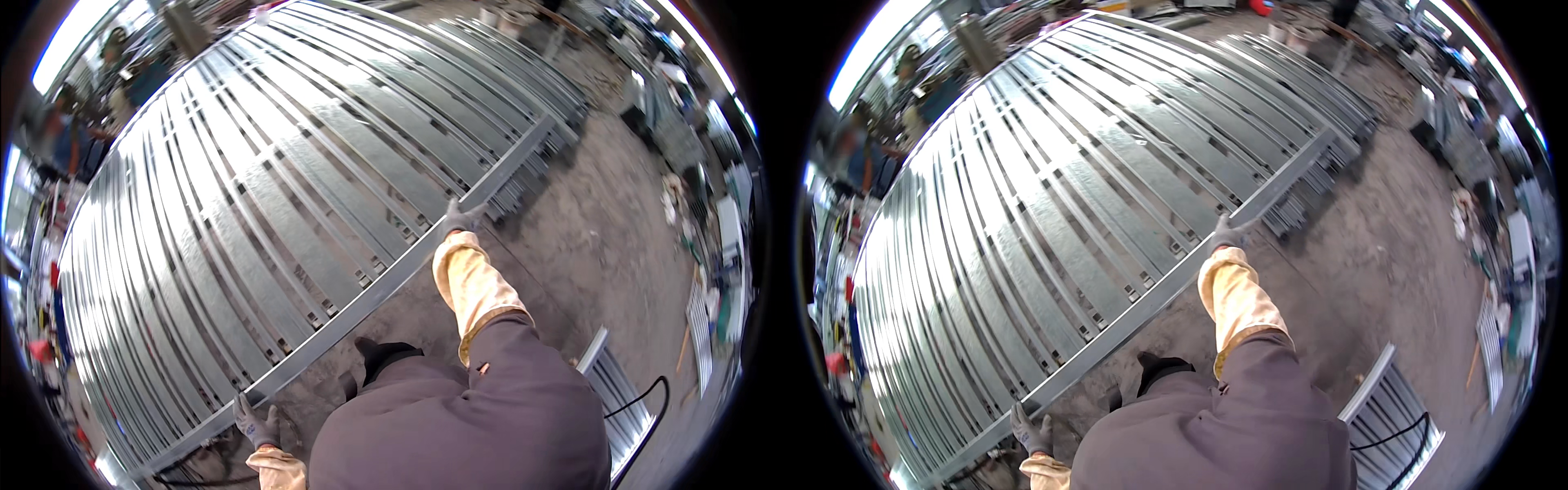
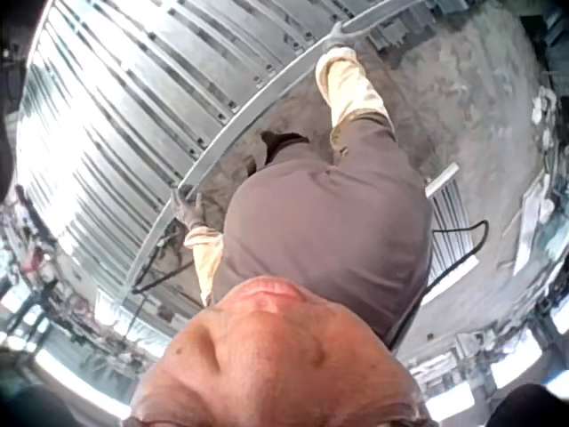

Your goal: The person positions and aligns metal bars onto a slatted metal frame, then uses a measuring tape to check dimensions. The person continues to adjust the bars and secure them in place within a workshop environment.

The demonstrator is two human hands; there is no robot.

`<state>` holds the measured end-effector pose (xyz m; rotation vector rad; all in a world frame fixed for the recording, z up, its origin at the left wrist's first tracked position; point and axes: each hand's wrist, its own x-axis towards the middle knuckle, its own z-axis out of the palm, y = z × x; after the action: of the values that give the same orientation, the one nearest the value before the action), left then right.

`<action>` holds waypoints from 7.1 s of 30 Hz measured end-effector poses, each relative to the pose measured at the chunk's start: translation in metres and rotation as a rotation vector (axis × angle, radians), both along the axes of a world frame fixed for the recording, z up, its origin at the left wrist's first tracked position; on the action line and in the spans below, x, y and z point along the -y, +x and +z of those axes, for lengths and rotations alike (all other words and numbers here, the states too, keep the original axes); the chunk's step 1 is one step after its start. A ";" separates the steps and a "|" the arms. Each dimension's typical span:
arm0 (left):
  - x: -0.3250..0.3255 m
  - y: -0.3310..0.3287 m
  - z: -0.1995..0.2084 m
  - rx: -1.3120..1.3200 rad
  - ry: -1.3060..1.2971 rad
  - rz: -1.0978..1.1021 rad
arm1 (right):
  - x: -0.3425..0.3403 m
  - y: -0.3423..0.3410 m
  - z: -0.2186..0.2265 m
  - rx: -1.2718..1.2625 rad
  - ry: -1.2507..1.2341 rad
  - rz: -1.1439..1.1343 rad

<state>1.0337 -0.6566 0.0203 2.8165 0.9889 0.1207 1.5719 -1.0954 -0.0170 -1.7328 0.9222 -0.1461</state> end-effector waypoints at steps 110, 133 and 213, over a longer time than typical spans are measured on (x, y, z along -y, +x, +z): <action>-0.260 -0.702 -0.164 -0.106 -0.815 0.623 | -0.458 -0.629 -0.005 -0.165 -0.035 1.388; -0.105 -0.054 0.005 0.085 -0.012 -0.712 | 0.119 -0.902 -0.175 -0.359 -0.430 0.980; 0.692 0.797 -0.047 -0.074 0.343 -1.116 | 0.622 0.364 -0.565 -0.605 -0.220 1.218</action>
<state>1.8304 -1.3482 -0.0270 3.2140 -0.7401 0.0452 1.9364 -1.7170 -0.5816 -2.3043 0.1007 1.1495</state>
